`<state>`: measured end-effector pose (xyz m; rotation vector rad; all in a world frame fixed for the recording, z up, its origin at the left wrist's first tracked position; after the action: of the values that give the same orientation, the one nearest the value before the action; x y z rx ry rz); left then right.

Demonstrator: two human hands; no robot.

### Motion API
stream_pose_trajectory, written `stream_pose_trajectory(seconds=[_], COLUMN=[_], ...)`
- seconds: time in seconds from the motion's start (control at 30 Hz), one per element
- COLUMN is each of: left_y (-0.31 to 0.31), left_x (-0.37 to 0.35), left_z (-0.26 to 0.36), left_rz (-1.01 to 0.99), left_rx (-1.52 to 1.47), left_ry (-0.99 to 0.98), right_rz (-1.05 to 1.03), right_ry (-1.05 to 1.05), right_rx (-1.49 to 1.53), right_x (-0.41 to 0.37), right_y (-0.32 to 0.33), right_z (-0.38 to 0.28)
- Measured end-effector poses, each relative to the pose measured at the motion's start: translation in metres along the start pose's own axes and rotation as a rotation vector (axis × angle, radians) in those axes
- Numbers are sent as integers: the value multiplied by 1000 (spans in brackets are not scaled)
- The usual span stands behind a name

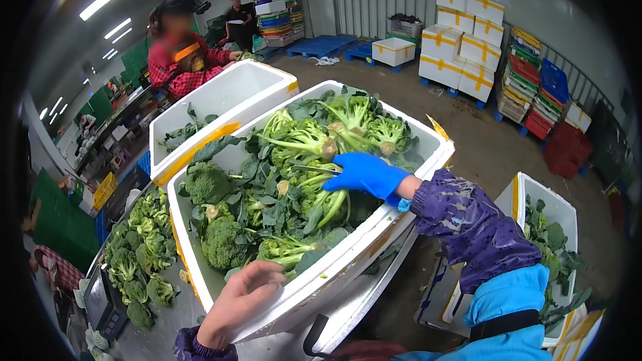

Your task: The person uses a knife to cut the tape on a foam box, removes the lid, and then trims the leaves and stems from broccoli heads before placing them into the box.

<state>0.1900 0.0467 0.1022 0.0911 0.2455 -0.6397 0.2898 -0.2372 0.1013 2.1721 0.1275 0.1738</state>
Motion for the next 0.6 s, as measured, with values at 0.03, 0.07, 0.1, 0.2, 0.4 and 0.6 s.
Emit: stream_pose_trajectory(seconds=[0.03,0.07,0.1,0.2,0.4,0.6], left_y=[0,0,0,-1,0,3], left_x=[0,0,0,-1,-2,2], left_z=[0,0,1,2,-1,-8], left_rz=[2,-13,-28,-30,-66,-68], left_rx=[-7,-4,0,-5,40,121], left_ry=[-6,-7,-7,-10,-73,-216], right_rz=[52,107,131,122,261,576], right_ry=[-40,-78,-85,-116,-108,-210], right_rx=[-93,-187,-223,-296,-265,229], right_x=[-2,-5,-10,-23,-36,-81], right_y=[3,7,10,22,57,134], right_z=[-5,-14,-24,-55,-91,-104])
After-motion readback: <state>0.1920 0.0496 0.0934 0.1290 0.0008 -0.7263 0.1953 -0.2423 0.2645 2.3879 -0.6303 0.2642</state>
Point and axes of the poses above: each hand's wrist, its own x-axis towards the middle knuckle, its own y-axis out of the back of the hand, z = x × y, the point moved 4 cm from there along x, towards the middle knuckle, and after that the axes turned 5 degrees about z, right-handed, at the moved point
